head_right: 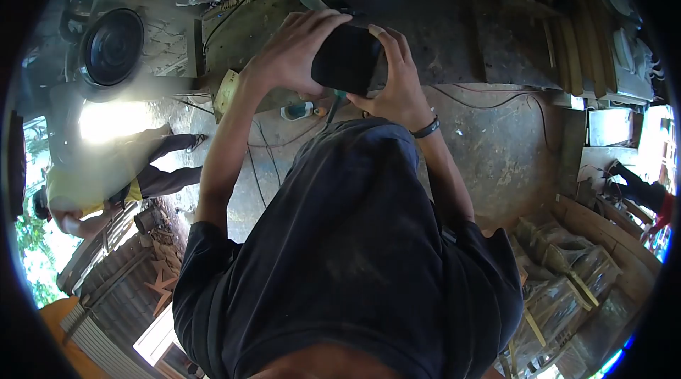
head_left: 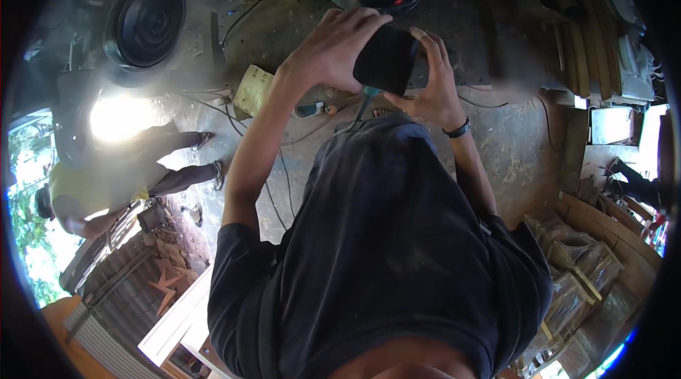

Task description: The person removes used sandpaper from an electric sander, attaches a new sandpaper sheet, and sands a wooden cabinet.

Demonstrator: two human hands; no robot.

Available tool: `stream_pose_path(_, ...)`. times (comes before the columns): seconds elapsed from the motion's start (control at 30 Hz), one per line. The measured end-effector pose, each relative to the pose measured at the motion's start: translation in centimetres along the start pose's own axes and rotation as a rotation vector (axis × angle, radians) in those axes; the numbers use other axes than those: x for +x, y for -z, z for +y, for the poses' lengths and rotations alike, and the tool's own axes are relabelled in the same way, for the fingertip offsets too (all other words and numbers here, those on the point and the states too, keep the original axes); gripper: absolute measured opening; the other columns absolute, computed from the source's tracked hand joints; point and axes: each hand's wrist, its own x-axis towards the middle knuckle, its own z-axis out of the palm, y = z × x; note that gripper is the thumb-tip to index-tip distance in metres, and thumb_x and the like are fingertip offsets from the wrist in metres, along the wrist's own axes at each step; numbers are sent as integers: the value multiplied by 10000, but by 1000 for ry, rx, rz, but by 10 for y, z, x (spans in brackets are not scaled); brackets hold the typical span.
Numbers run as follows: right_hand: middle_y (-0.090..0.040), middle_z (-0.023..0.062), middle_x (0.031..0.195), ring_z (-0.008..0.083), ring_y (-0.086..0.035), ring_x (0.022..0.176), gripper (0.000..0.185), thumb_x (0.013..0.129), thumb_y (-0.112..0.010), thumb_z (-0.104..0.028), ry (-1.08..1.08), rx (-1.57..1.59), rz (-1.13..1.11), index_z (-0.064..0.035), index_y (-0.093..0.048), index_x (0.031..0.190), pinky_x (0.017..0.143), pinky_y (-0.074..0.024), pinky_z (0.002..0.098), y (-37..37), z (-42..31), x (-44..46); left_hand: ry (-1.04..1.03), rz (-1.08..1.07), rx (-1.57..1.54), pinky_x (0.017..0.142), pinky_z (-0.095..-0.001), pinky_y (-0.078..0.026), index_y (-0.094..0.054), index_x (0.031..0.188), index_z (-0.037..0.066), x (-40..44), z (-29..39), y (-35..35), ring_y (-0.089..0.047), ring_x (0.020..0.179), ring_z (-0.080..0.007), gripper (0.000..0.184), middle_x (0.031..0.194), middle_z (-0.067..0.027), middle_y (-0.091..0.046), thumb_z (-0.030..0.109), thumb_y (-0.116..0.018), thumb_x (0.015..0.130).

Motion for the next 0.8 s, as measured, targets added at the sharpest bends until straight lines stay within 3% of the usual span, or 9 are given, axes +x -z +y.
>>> stream_pose_path(0.07,-474,185,1376,344,-511,1291,1061,552,-944,-132,-25,-7,6,-36,-401,1458,1057,-475,435,0,1,-4,56,7,2,1106,-422,-400,-396,1476,79,-4,-4,0,-507,1302,-288,1123,1421,-116,-495,239,-907,489)
stream_pose_path(0.13,-457,168,1381,315,-516,1290,1070,551,-955,-121,-39,7,42,-32,-394,1457,1048,-490,424,-3,2,-6,48,31,-360,1123,-436,-418,-388,1478,135,-9,-11,-5,-485,1333,-321,1101,1454,-123,-462,170,-900,504)
stream_pose_path(0.23,-445,158,1394,299,-518,1293,1053,560,-953,-110,-69,47,33,-24,-398,1450,1068,-480,425,-4,3,-7,77,56,-465,1122,-420,-425,-379,1487,134,-18,-19,-13,-480,1341,-330,1105,1455,-127,-462,158,-916,522)
stream_pose_path(0.47,-448,163,1403,299,-525,1292,1065,555,-970,-136,-89,31,17,-20,-393,1442,1053,-496,436,-4,0,-9,54,31,-466,1122,-414,-430,-391,1494,141,-20,-25,-15,-486,1339,-325,1122,1450,-119,-470,177,-940,516)
stream_pose_path(0.57,-445,170,1428,320,-533,1285,1024,532,-987,-175,-90,22,20,-51,-460,1401,1031,-513,435,-2,1,-9,14,52,-493,1118,-415,-435,-411,1485,137,-19,-26,-11,-490,1333,-324,1106,1455,-115,-463,168,-942,515)
stream_pose_path(0.63,-450,178,1415,372,-535,1261,850,518,-982,-208,28,-109,-4,-101,-593,1266,989,-524,444,1,0,-9,-25,61,-503,1115,-407,-447,-425,1478,133,-18,-28,-11,-497,1325,-316,1093,1468,-110,-446,152,-942,515)
stream_pose_path(0.8,-437,186,1444,369,-544,1271,670,535,-982,-197,58,-88,7,-101,-684,1128,969,-548,445,-1,5,-11,-39,50,-544,1108,-396,-470,-424,1479,132,-17,-30,-13,-497,1326,-305,1074,1476,-104,-430,114,-931,531)
